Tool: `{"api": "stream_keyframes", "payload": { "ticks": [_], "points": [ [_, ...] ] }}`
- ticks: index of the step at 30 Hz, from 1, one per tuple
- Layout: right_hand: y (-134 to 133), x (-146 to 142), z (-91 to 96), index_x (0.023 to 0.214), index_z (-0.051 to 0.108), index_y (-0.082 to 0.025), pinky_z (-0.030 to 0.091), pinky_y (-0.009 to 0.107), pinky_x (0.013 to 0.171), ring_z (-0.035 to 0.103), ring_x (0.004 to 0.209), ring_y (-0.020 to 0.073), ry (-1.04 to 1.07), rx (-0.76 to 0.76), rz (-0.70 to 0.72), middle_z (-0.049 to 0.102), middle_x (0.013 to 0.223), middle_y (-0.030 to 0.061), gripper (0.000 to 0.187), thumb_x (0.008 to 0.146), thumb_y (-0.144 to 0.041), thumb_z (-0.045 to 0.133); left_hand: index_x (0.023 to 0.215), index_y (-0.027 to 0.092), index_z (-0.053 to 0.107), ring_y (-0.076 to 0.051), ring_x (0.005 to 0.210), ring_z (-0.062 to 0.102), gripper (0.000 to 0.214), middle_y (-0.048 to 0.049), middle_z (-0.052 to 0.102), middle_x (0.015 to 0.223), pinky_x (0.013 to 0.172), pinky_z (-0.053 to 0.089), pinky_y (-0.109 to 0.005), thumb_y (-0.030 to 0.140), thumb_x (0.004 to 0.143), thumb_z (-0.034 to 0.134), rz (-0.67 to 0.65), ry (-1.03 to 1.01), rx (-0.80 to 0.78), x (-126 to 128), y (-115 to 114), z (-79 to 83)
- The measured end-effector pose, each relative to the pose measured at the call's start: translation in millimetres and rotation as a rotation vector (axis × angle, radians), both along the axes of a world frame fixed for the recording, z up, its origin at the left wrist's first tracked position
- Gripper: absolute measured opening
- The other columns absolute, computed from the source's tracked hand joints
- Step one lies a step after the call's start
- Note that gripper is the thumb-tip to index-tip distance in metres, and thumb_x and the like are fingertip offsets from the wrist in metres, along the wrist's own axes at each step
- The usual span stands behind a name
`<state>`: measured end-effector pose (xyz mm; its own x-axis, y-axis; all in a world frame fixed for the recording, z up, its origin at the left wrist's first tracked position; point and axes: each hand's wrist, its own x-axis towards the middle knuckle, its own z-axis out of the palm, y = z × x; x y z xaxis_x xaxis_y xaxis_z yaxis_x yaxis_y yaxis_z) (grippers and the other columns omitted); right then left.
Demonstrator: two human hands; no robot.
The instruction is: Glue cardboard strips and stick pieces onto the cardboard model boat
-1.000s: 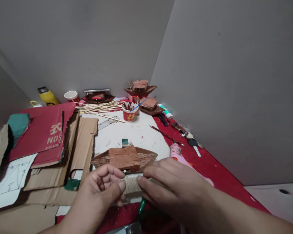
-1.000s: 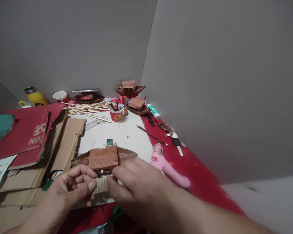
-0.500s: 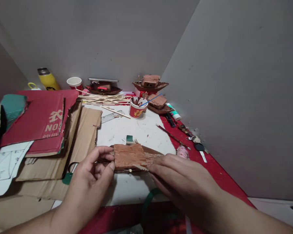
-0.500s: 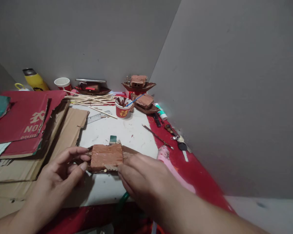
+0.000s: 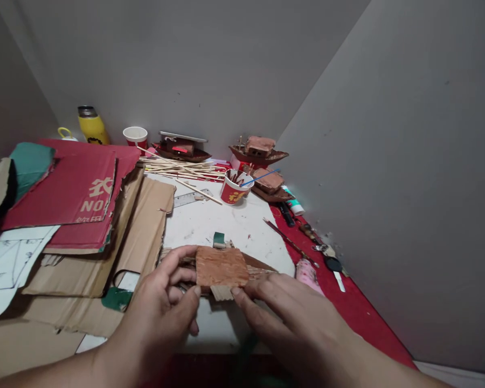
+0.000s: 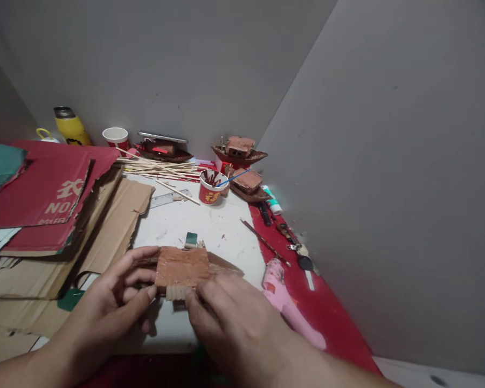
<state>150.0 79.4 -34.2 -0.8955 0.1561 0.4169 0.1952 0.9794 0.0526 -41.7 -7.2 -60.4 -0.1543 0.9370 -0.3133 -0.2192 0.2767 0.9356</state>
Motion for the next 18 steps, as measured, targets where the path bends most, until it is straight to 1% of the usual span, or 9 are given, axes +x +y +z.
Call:
{"api": "stream_keyframes", "payload": {
  "ticks": [4,6,12,18],
  "points": [
    [-1.5,-4.0,2.2,0.095,0.066,-0.012,0.042,0.033,0.062,0.055,0.065,0.0187,-0.025,-0.005,-0.007,0.065,0.075,0.0066,0.028,0.087,-0.003,0.040,0.134,0.029,0.038,-0.004,0.048,0.056,0.050,-0.0044,0.063,0.104,0.047,0.040,-0.018,0.031,0.088,0.058,-0.048,-0.055,0.025,0.1,0.2,-3.8],
    [-2.6,-5.0,2.1,0.093,0.066,-0.012,0.042,0.033,0.063,0.055,0.065,0.0187,-0.025,-0.014,-0.009,0.064,0.075,0.0065,0.028,0.087,-0.005,0.040,0.134,0.028,0.038,-0.004,0.048,0.056,0.050,-0.0043,0.063,0.103,0.048,0.040,-0.018,0.031,0.088,0.058,-0.050,-0.087,0.026,0.9,0.5,-4.1],
    [-5.0,-3.6,-4.9,0.097,0.066,-0.013,0.040,0.035,0.064,0.055,0.066,0.0195,-0.027,0.035,-0.044,0.066,0.077,0.0066,0.023,0.089,-0.010,0.044,0.134,0.028,0.039,-0.006,0.046,0.057,0.053,-0.0033,0.062,0.099,0.041,0.034,-0.017,0.033,0.086,0.061,-0.030,-0.124,-0.002,2.6,2.6,-6.6],
    [-4.2,-7.7,-5.4,0.088,0.068,-0.014,0.036,0.036,0.059,0.052,0.061,0.0196,-0.007,0.032,-0.050,0.066,0.073,0.0063,0.024,0.087,-0.011,0.044,0.134,0.027,0.040,-0.005,0.045,0.055,0.052,-0.0021,0.063,0.094,0.044,0.037,-0.017,0.032,0.086,0.061,-0.023,-0.139,0.004,2.2,3.9,-8.0]
  ]
}}
